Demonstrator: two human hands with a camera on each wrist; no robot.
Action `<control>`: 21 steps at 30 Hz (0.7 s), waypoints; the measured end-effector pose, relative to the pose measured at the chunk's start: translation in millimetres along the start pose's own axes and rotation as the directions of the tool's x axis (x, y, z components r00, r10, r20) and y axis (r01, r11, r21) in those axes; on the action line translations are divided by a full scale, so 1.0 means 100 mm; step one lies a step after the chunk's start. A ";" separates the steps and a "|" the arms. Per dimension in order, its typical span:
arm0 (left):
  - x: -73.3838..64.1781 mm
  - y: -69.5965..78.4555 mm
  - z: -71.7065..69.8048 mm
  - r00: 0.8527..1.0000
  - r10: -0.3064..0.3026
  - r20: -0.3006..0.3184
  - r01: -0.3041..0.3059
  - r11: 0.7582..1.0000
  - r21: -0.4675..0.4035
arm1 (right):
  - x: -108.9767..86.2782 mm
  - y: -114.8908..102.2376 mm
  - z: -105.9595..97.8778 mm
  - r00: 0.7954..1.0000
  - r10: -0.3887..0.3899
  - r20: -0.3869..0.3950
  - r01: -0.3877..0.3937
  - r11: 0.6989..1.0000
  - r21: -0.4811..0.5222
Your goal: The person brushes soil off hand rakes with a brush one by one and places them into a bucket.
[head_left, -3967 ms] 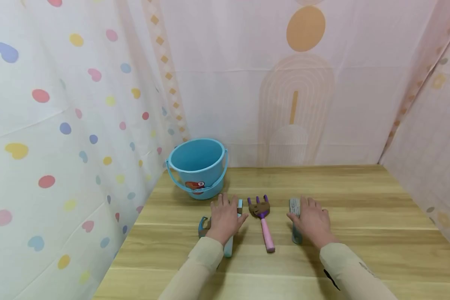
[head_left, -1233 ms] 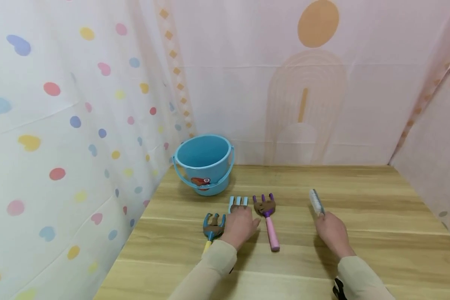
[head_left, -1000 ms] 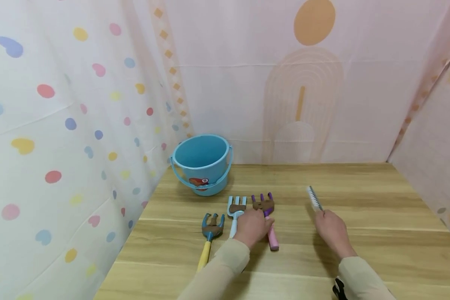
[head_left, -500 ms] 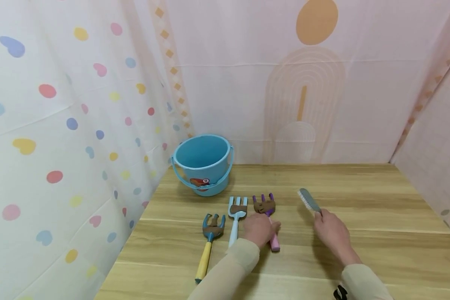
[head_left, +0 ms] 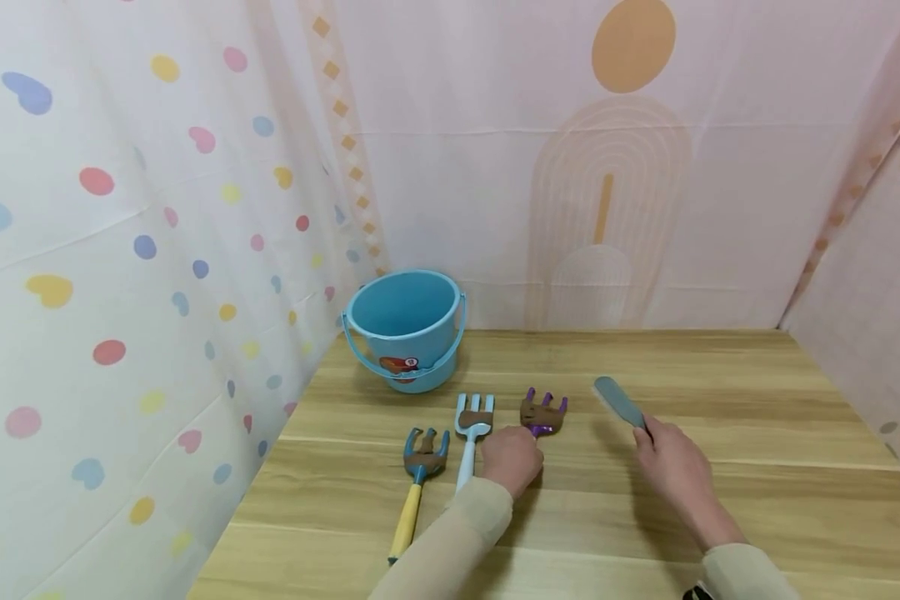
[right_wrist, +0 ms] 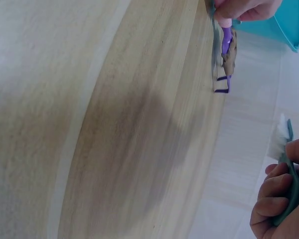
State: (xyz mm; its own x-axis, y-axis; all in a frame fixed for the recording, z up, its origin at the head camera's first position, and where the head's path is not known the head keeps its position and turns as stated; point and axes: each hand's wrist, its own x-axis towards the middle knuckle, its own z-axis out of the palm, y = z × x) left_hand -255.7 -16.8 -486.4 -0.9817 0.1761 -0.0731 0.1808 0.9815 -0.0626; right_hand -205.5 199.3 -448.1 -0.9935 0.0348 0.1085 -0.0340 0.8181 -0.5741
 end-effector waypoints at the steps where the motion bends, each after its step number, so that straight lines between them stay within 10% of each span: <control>1: 0.00 -0.01 0.00 0.999 -0.034 -0.029 0.032 0.997 -0.065 | 0.00 0.01 0.00 1.000 -0.004 -0.002 0.004 1.000 -0.001; 7: 0.02 -0.07 -0.02 0.993 -0.059 -0.104 0.040 0.983 -0.181 | -0.02 0.03 -0.01 1.000 -0.024 0.002 0.024 1.000 0.009; 21: -0.10 -0.34 -0.03 0.964 0.112 -0.241 -0.166 0.962 -0.216 | -0.01 0.01 0.03 0.997 -0.073 -0.002 0.073 0.997 0.018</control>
State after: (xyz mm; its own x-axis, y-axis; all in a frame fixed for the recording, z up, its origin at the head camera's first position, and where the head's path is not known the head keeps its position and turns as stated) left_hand -252.2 -51.5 -480.5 -0.9406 0.2981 0.1625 0.3239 0.9313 0.1668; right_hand -204.5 198.8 -451.1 -0.9882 -0.0243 0.1515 -0.1087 0.8080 -0.5791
